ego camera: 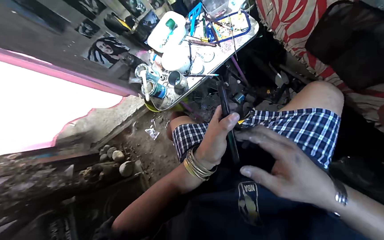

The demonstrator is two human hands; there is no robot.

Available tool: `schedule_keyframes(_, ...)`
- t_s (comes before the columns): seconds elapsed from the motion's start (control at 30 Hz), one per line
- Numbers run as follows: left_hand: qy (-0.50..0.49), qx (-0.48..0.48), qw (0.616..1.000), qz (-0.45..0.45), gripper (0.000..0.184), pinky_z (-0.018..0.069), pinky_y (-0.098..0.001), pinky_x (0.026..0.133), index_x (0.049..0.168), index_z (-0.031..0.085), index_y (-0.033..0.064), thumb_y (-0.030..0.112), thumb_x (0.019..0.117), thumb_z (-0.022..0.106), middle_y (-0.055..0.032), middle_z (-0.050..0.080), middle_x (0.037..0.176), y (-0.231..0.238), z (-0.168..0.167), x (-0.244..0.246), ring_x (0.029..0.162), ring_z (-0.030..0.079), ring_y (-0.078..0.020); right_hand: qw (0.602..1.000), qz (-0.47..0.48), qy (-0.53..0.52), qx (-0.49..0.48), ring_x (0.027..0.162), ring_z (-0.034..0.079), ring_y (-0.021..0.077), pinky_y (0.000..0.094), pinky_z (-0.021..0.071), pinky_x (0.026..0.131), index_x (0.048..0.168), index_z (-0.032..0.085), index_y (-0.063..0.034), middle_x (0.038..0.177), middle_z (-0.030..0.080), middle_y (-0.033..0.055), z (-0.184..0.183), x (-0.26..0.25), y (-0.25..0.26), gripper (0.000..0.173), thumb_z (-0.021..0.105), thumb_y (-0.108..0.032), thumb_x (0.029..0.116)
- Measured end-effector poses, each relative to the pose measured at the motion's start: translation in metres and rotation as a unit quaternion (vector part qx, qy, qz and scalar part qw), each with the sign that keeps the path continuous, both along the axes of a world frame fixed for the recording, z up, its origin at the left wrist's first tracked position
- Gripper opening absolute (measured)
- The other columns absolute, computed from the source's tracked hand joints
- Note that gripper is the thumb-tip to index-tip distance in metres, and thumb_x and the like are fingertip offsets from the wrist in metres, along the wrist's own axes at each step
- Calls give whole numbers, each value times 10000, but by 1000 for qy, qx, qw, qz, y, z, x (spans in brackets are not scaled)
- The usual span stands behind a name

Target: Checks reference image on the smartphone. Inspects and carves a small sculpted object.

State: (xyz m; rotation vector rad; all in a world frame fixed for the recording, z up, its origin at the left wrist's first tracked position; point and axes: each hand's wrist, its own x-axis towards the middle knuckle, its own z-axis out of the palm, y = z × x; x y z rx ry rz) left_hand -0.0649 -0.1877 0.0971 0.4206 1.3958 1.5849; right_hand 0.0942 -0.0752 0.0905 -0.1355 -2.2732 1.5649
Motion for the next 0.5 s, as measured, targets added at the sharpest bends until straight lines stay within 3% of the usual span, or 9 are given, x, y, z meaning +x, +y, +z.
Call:
schedule_keyframes(0.07, 18, -18, 999, -35, 557, 589, -279, 809, 1317, 572, 172, 494, 879, 695, 32, 706, 983, -10, 13, -9, 890, 686, -66, 1000, 26, 7, 16, 1084, 669, 123, 292, 591, 913, 1387, 632, -72, 1235, 679, 97, -1, 1, -5, 556, 694, -430, 966)
schedule_keyframes(0.17, -10, 36, 995, -96, 584, 588, -360, 917, 1383, 539, 150, 335, 884, 780, -27, 719, 1120, -22, 23, -24, 1025, 700, -152, 999, 52, 11, 6, 1080, 665, 115, 278, 589, 902, 1370, 642, -97, 1252, 672, 86, -6, 7, -4, 526, 690, -435, 970)
schedule_keyframes(0.3, 12, 76, 993, -92, 640, 585, -392, 938, 1375, 531, 120, 358, 856, 821, -48, 710, 1161, -23, 17, -20, 1046, 699, -175, 998, 46, 24, -43, 1071, 662, 87, 252, 594, 902, 1327, 660, -80, 1245, 677, 60, -10, 13, 3, 469, 704, -380, 969)
schedule_keyframes(0.4, 29, 32, 996, -76, 670, 587, -324, 912, 1369, 518, 57, 349, 850, 826, -20, 704, 1105, -16, 19, -13, 1004, 691, -121, 997, 25, 8, -71, 1080, 668, 92, 270, 599, 923, 1331, 647, -70, 1251, 678, 40, -11, 15, 8, 489, 707, -386, 962)
schedule_keyframes(0.5, 5, -21, 999, -37, 742, 596, -357, 915, 1394, 438, 46, 329, 837, 839, -68, 683, 1102, -4, 22, -8, 997, 695, -164, 993, 16, -22, -118, 1115, 674, 115, 296, 603, 956, 1410, 587, -67, 1303, 662, 41, -8, 12, 11, 580, 712, -401, 953)
